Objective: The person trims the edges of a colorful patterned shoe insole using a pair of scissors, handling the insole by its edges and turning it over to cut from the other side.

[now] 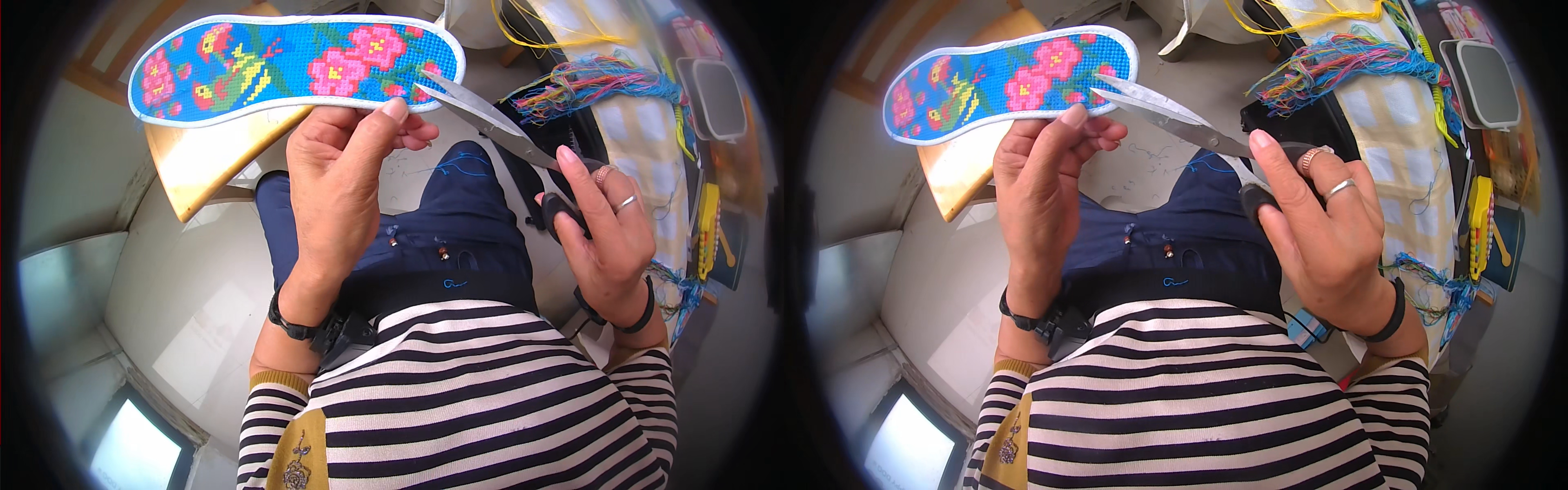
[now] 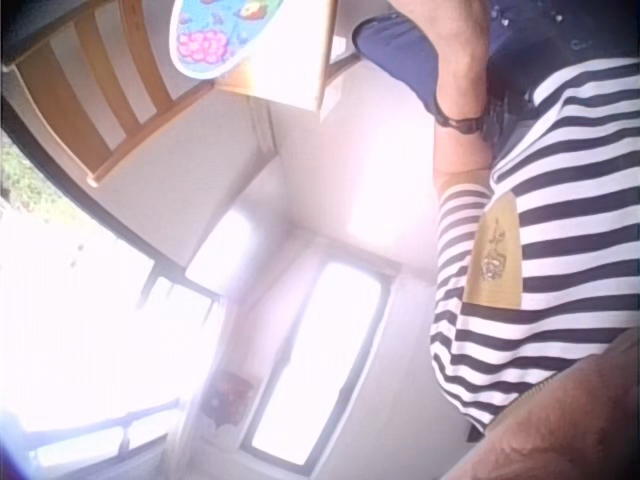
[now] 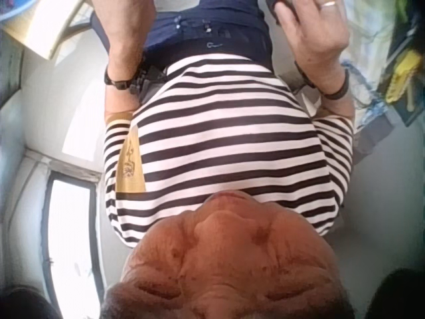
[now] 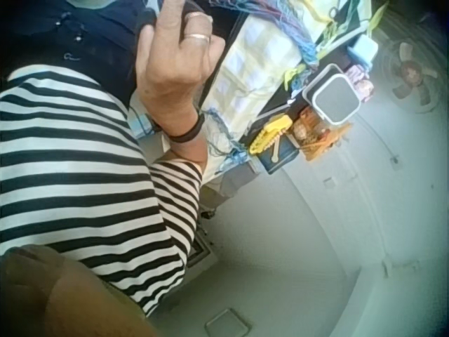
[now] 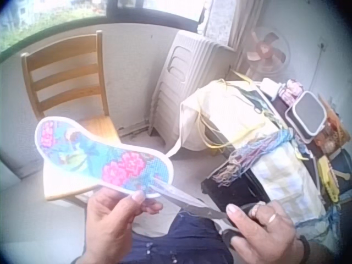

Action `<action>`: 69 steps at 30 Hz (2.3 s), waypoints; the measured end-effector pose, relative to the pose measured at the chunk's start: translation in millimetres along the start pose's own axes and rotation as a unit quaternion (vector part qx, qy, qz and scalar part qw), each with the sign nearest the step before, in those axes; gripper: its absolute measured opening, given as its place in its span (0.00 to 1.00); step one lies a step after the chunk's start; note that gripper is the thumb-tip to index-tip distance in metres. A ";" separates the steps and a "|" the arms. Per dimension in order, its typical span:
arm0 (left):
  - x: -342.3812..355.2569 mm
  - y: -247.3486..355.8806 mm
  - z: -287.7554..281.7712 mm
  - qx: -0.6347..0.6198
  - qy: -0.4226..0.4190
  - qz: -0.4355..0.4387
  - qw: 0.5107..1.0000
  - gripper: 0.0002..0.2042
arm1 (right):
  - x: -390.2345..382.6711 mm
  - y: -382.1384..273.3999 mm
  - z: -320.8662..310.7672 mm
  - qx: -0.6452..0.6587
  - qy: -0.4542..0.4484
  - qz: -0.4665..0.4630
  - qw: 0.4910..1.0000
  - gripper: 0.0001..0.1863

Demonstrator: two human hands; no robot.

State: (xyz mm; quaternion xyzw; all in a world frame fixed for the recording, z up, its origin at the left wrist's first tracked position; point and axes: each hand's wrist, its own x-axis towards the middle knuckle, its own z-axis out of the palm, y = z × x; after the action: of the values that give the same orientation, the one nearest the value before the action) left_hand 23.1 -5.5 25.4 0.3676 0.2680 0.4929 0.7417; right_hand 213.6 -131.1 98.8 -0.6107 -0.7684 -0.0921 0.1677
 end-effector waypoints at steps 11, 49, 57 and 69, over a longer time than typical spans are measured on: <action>-1.1 -0.1 2.2 0.022 0.000 0.015 1.000 0.08 | 2.7 -3.6 -4.6 -0.009 -0.021 -0.001 1.000 0.32; -1.8 -2.5 4.5 0.043 0.015 0.043 0.998 0.07 | 7.3 -14.2 4.0 -0.128 0.023 -0.083 0.988 0.25; 0.5 -2.0 0.9 0.015 0.009 0.051 0.999 0.08 | 3.9 -17.2 9.3 0.039 -0.024 0.028 0.999 0.28; 0.0 -0.2 1.6 -0.008 -0.005 0.027 1.000 0.08 | 3.5 -9.9 -1.2 -0.001 -0.014 0.008 1.000 0.32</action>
State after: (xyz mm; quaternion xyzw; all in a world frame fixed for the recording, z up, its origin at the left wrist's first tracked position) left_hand 24.4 -6.0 26.2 0.3710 0.2499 0.5130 0.7327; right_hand 203.4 -130.7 101.9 -0.6181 -0.7657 -0.0832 0.1572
